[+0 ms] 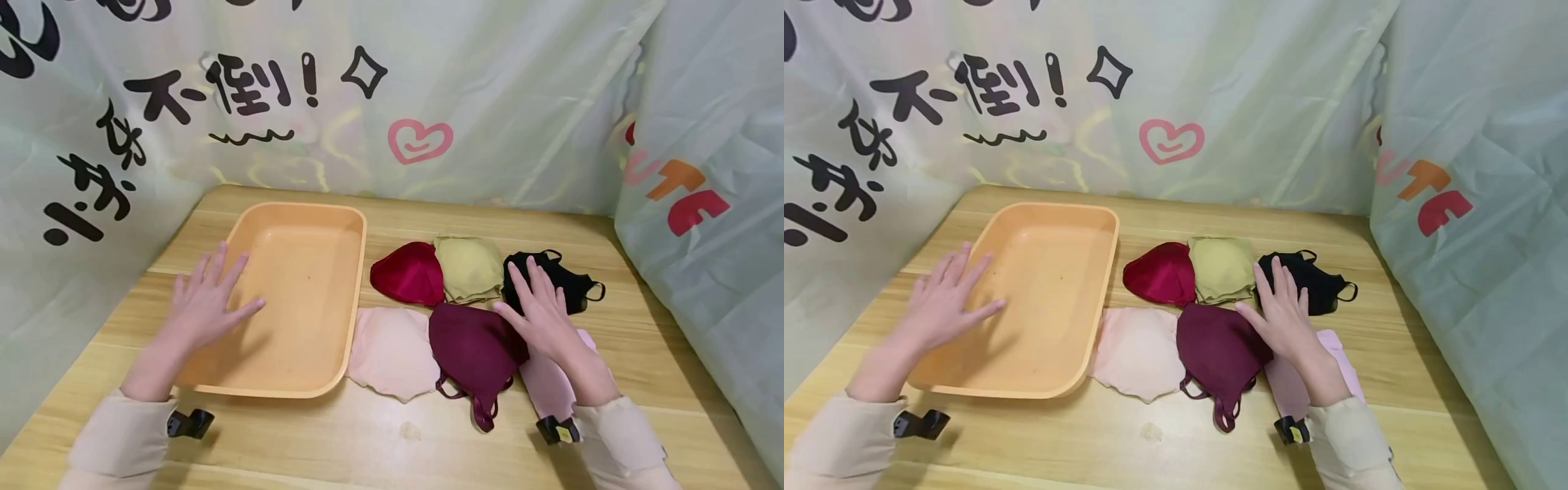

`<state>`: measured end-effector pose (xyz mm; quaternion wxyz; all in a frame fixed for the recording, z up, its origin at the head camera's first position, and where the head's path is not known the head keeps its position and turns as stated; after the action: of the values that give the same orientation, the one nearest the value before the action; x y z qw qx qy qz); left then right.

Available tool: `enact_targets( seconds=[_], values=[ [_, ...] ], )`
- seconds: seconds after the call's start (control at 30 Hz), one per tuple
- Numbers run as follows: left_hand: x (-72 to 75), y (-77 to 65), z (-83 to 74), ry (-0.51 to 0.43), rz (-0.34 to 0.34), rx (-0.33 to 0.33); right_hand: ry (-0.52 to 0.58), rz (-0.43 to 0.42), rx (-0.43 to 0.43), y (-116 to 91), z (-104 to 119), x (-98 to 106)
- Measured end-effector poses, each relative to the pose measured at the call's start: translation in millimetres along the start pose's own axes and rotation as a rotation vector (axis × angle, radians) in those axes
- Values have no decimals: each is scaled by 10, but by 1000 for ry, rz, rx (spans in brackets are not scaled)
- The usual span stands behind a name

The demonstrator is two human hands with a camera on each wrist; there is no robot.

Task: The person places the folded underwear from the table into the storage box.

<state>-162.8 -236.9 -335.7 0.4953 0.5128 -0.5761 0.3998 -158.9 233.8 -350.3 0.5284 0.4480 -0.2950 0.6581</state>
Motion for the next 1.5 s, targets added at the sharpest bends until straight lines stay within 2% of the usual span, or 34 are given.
enact_targets(
  seconds=[0.3,0.47,0.63,0.77,1.0,1.3,1.4,1.5],
  values=[
    [112,-33,291,13,10,60,-30,28,-12,49,5,-12],
    [138,-53,422,2,25,64,-35,47,-6,93,26,-20],
    [111,-46,559,-60,61,63,-18,58,18,140,65,-43],
    [58,-28,667,-132,103,65,52,67,39,181,93,-54],
    [-59,-21,764,-262,190,9,181,96,33,303,119,-71],
    [-208,-43,789,-408,180,-116,208,128,60,541,228,-175],
    [-272,-58,794,-438,186,-132,215,158,88,631,291,-225],
    [-312,-75,796,-448,192,-111,226,197,93,701,348,-264]
  ],
)
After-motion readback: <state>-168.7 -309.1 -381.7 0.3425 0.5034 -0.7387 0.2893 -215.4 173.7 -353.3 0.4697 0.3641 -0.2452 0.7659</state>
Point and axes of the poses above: each hand's wrist, its own y-axis towards the middle knuckle, its own x-axis out of the back of the hand, z = x × y, the point moved 4 cm from there along y, towards the middle knuckle, and after that the axes turned 3 degrees about x, right-handed, at the moved point
